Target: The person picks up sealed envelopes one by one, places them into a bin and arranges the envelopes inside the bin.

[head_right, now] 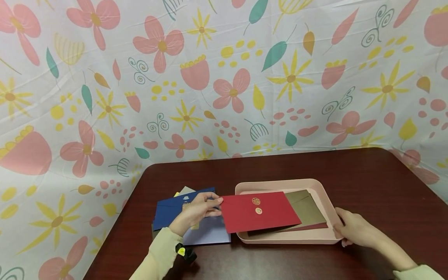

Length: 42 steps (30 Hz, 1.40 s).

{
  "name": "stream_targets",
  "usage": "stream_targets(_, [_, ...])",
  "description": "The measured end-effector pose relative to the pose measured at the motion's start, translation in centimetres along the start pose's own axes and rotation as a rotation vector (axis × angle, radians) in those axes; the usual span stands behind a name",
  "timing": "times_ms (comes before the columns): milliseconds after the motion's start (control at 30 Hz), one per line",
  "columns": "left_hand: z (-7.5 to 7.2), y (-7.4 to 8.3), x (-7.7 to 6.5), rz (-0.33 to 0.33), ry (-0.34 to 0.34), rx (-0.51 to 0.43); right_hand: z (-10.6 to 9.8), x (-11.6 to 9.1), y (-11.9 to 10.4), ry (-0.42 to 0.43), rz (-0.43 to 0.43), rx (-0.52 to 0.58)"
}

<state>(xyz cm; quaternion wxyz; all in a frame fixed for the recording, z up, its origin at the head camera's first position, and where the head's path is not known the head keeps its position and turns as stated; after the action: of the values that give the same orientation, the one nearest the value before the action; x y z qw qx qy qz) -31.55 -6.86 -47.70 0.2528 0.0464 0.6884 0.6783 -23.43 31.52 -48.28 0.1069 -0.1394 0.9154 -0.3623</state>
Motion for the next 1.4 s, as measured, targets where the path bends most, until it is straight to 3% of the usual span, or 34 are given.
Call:
stream_targets(133, [0.0,0.2,0.1,0.017,0.031,0.049,0.0,0.0,0.1,0.004,0.015,0.001])
stream_targets(300, [0.4,0.4,0.3,0.026,0.021,0.044,-0.1,0.0,0.1,0.014,0.022,-0.007])
stream_targets(800, [3.2,0.9,0.7,0.025,-0.121,-0.049,0.0,0.0,0.0,0.018,0.003,-0.016])
stream_targets(1033, [4.2,1.3,0.7,0.055,-0.183,-0.065,-0.1,0.1,-0.1,0.035,0.066,-0.018])
stream_targets(1267, [3.1,1.5,0.4,0.063,-0.132,-0.033,-0.2,0.1,-0.3,0.042,0.051,-0.045])
stream_targets(1400, [1.5,1.5,0.0,0.085,-0.085,0.062,-0.3,0.1,-0.2,0.041,0.055,-0.044])
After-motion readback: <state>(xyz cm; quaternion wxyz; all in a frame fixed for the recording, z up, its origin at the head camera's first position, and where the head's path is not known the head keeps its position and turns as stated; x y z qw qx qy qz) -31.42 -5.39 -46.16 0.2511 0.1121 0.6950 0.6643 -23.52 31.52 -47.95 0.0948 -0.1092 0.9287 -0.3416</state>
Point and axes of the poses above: each hand's wrist, its own x-axis towards the middle knuckle, its own z-axis out of the palm, y = z × x, the point moved 8 cm from there along x, towards the middle knuckle, and after that the axes turned 3 degrees about -z, right-handed, at the moved point
